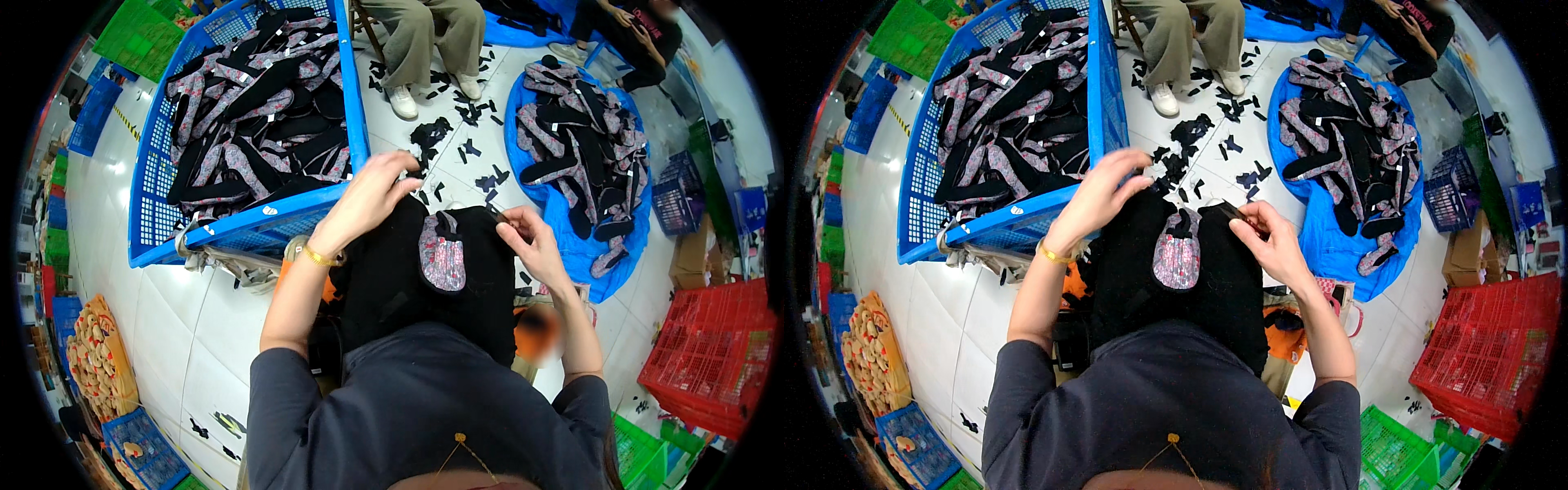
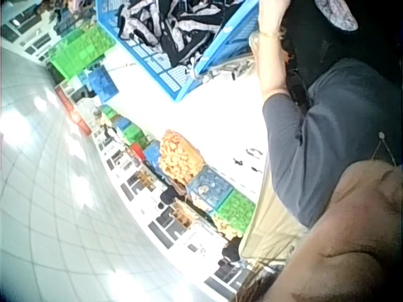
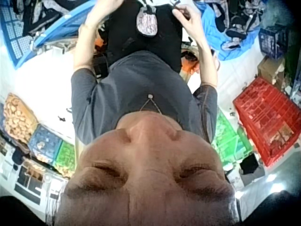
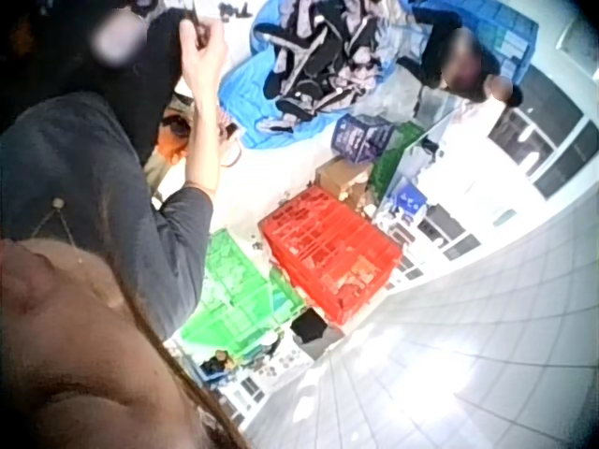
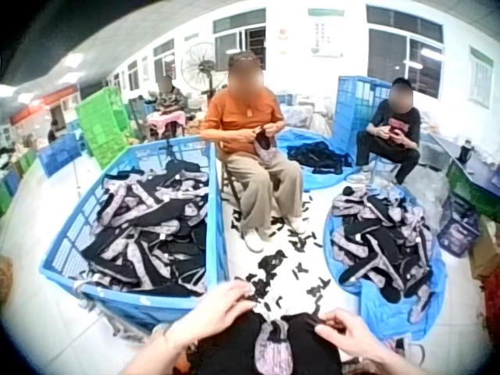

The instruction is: The person sits on the floor and uses scissors to trim excess fabric from the edges of black shoe insoles. They pick up insoles from a blue basket, cut the patterned fabric to match the insole shape, and place the finished items into a pile on a blue tarp.

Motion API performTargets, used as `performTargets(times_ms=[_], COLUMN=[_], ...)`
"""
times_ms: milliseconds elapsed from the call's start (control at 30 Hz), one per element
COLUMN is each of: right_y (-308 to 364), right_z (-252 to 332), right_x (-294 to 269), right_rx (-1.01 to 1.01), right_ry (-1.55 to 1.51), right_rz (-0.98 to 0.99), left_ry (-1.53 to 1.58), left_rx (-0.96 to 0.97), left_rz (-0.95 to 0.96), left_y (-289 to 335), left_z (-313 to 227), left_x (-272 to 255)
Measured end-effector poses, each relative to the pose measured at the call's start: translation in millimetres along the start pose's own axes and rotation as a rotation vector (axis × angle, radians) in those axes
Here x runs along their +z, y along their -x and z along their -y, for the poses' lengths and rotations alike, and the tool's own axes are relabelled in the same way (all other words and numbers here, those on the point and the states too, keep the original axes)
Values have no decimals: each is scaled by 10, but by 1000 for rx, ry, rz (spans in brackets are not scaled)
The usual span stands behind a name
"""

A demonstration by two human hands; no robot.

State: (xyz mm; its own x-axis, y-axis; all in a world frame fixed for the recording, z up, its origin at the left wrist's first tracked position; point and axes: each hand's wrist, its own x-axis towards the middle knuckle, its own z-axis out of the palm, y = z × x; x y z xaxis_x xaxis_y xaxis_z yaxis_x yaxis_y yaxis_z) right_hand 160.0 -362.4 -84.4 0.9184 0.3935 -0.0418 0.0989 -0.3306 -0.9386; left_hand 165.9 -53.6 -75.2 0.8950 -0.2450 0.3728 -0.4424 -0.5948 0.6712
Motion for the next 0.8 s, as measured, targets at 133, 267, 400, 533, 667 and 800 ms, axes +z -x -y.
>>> performTargets(times_ms=[133,267,400,533,667,800], right_y=[66,43,25,-19,-103,-161], right_z=[-6,84,211,525,498,385], right_x=[77,157,202,264,400,356], right_rx=[54,45,-10,-24,-134,134], right_ry=[-60,-40,-20,-5,25,-171], right_rz=[1,99,138,277,446,450], left_ry=[650,561,632,567,782,1104], left_rx=[-425,-520,-614,-627,-598,-525], left_rz=[260,194,119,201,121,-3], left_y=[337,531,612,666,740,839], left_z=[-379,-597,-632,-618,-485,-303], left_x=[37,246,323,278,395,448])
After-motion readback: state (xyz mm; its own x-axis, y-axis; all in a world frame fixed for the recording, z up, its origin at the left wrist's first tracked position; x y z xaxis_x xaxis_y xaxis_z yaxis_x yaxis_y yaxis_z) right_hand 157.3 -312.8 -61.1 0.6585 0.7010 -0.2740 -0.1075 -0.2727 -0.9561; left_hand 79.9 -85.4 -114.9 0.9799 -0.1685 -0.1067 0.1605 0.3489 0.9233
